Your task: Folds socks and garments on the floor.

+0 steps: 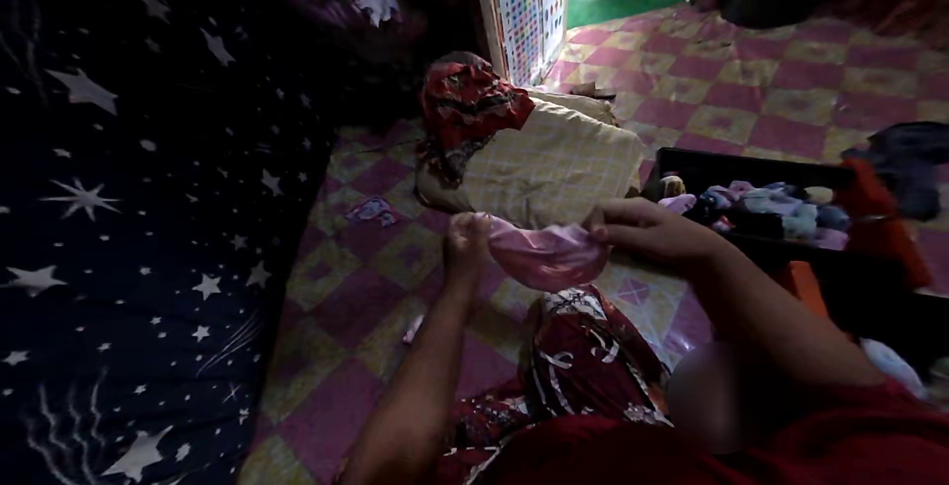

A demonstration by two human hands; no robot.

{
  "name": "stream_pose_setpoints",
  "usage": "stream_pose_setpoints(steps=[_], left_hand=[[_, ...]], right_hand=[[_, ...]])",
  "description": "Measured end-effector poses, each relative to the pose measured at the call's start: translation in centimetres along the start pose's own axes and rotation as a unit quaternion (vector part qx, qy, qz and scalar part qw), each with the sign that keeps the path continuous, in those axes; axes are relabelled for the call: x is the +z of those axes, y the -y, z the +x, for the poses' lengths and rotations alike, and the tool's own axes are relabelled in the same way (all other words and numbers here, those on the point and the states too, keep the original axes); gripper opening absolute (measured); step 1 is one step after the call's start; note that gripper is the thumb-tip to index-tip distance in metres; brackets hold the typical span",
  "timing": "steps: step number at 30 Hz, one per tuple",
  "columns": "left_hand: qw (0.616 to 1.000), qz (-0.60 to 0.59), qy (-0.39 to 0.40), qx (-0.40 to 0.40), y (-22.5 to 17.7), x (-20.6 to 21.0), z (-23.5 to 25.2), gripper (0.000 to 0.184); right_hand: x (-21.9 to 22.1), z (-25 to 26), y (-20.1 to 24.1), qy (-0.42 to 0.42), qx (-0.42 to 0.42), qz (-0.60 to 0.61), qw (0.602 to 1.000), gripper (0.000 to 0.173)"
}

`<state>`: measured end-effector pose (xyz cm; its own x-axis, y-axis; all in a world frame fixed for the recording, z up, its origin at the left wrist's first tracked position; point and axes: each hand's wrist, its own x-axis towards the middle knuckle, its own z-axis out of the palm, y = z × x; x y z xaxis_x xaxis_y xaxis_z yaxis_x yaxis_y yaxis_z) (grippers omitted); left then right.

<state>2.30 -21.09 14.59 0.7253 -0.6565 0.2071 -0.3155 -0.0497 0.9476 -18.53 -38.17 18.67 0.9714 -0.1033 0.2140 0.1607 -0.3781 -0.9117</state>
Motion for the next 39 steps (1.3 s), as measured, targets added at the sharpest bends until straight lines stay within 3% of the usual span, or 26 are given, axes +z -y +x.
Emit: stream_pose_setpoints(steps=[3,7,10,15,18,21,26,31,33,36,39], left_hand=[[0.988,0.026,0.035,0.148,-2.4,-1.7,1.4,0.02],[0.967,0.019,0.185,0.175,-7.2,-1.9,1.6,0.02],[0.961,-0.01,0.228,0.156,-8.9,-1.8,1.5,0.019],[0.971,-0.05,0.208,0.106,-9.1,-4.0,1.8,0.019],[0.973,-0.096,0.186,0.095,-8.8,-5.7,1.8,0.022],[0.966,-0.096,0.216,0.104,-8.6,-7.1,1.8,0.013],[0.949,0.042,0.295,0.1,-9.4,-8.7,1.7,0.012],[0.877,0.257,0.373,0.162,-8.5,-8.8,2.3,0.019],[0.839,0.349,0.379,0.175,-7.8,-7.9,2.2,0.024],[0.761,0.506,0.375,0.159,-6.8,-5.8,1.4,0.03],[0.76,0.526,0.314,0.219,-5.1,-4.9,0.8,0.029]], right_hand=[[-0.5,-0.1,0.5,0.074,0.001,-0.109,0.991,0.019],[0.8,3.0,0.1,-0.057,-0.083,-0.15,0.983,0.035],[2.0,5.8,0.2,-0.077,-0.157,-0.095,0.98,0.05],[2.8,7.5,0.7,-0.057,-0.152,0.053,0.985,0.011],[1.8,7.0,0.6,-0.043,-0.147,0.135,0.979,0.012],[0.4,6.3,0.1,0.004,-0.174,0.219,0.96,0.009],[-2.6,4.4,0.6,0.055,-0.149,0.129,0.979,0.013],[-5.5,2.6,1.2,0.044,-0.145,-0.007,0.988,0.025],[-5.6,1.8,1.2,0.04,-0.15,-0.032,0.987,0.024],[-3.8,0.5,1.6,0.084,-0.237,-0.031,0.967,0.03],[-1.5,-1.2,2.8,0.096,-0.261,-0.146,0.949,0.035]])
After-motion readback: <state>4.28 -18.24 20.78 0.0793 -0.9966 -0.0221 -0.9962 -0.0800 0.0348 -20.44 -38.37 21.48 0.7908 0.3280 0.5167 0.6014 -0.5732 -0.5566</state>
